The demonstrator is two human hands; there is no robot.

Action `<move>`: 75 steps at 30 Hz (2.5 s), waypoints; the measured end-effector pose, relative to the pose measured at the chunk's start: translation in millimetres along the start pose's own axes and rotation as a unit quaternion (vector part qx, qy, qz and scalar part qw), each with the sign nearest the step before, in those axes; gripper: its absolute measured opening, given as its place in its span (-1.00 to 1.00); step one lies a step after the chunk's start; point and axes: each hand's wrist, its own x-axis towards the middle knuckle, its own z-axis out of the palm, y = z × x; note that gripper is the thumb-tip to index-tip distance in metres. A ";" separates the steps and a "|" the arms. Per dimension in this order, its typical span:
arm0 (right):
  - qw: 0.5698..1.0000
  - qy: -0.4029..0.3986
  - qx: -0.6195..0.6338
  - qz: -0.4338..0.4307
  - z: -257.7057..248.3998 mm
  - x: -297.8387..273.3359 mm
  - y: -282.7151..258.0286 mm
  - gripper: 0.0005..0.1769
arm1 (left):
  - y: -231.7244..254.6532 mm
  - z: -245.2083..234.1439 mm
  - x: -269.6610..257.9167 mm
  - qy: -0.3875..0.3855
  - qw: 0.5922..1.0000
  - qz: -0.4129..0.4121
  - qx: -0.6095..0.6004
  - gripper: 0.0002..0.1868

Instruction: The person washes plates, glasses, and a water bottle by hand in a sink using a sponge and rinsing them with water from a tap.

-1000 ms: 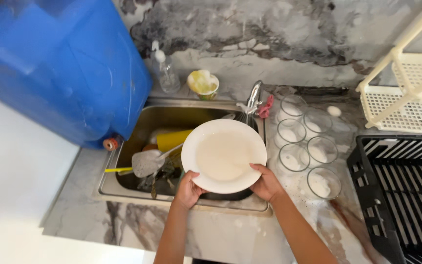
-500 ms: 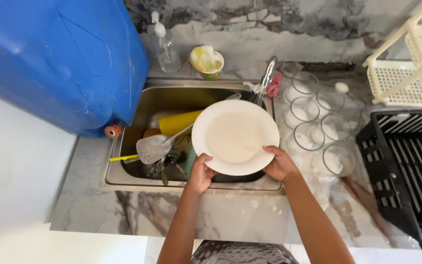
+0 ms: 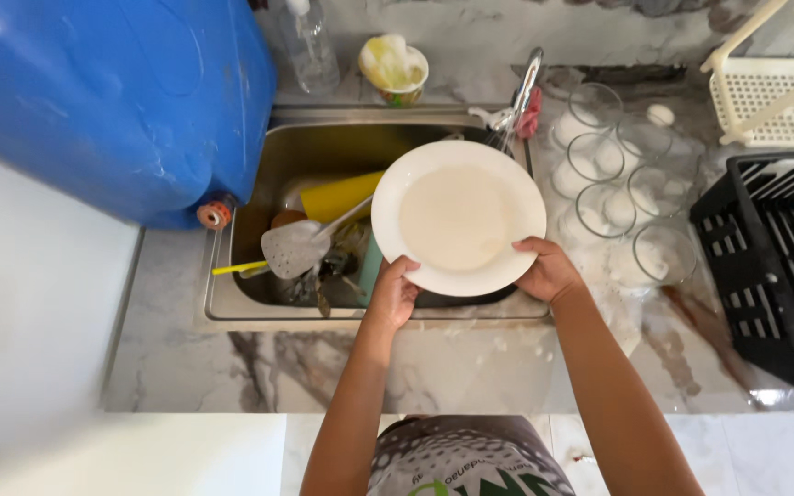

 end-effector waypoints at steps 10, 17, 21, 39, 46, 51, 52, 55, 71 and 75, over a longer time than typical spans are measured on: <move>1.000 0.001 0.002 -0.009 -1.3 -1.5 5.5 -0.49 | 13.5 17.4 -36.8 -0.027 0.998 0.045 0.035 -0.40; 1.000 0.001 0.005 -0.004 6.4 -6.6 5.6 -0.50 | 13.0 14.0 -33.6 -0.046 0.998 0.048 0.021 -0.41; 1.000 -0.006 0.007 -0.005 11.7 -7.9 3.7 -0.51 | 12.6 13.1 -29.3 -0.052 0.998 0.038 0.018 -0.39; 1.000 -0.027 0.009 -0.004 14.9 -13.0 2.9 -0.48 | 12.7 14.1 -28.9 -0.061 0.998 0.033 0.005 -0.41; 0.999 -0.036 0.010 -0.002 12.0 -12.8 3.1 -0.48 | 15.8 14.4 -33.0 -0.072 0.997 0.027 0.010 -0.42; 0.999 -0.037 0.020 -0.004 12.8 -14.2 3.7 -0.48 | 17.2 15.7 -35.5 -0.075 0.997 0.027 0.018 -0.44; 0.999 -0.037 0.020 -0.004 13.5 -14.3 3.5 -0.48 | 17.3 15.9 -36.1 -0.075 0.997 0.027 0.018 -0.44; 0.999 -0.031 0.015 0.003 15.6 -15.0 2.9 -0.45 | 17.7 16.7 -37.1 -0.077 0.997 0.023 0.007 -0.41; 0.999 -0.039 0.025 0.004 15.5 -14.9 2.1 -0.46 | 18.1 17.1 -36.5 -0.080 0.997 0.021 0.010 -0.41; 0.999 -0.042 0.022 0.001 20.6 -19.2 1.9 -0.45 | 18.0 17.8 -36.8 -0.080 0.996 0.025 0.007 -0.40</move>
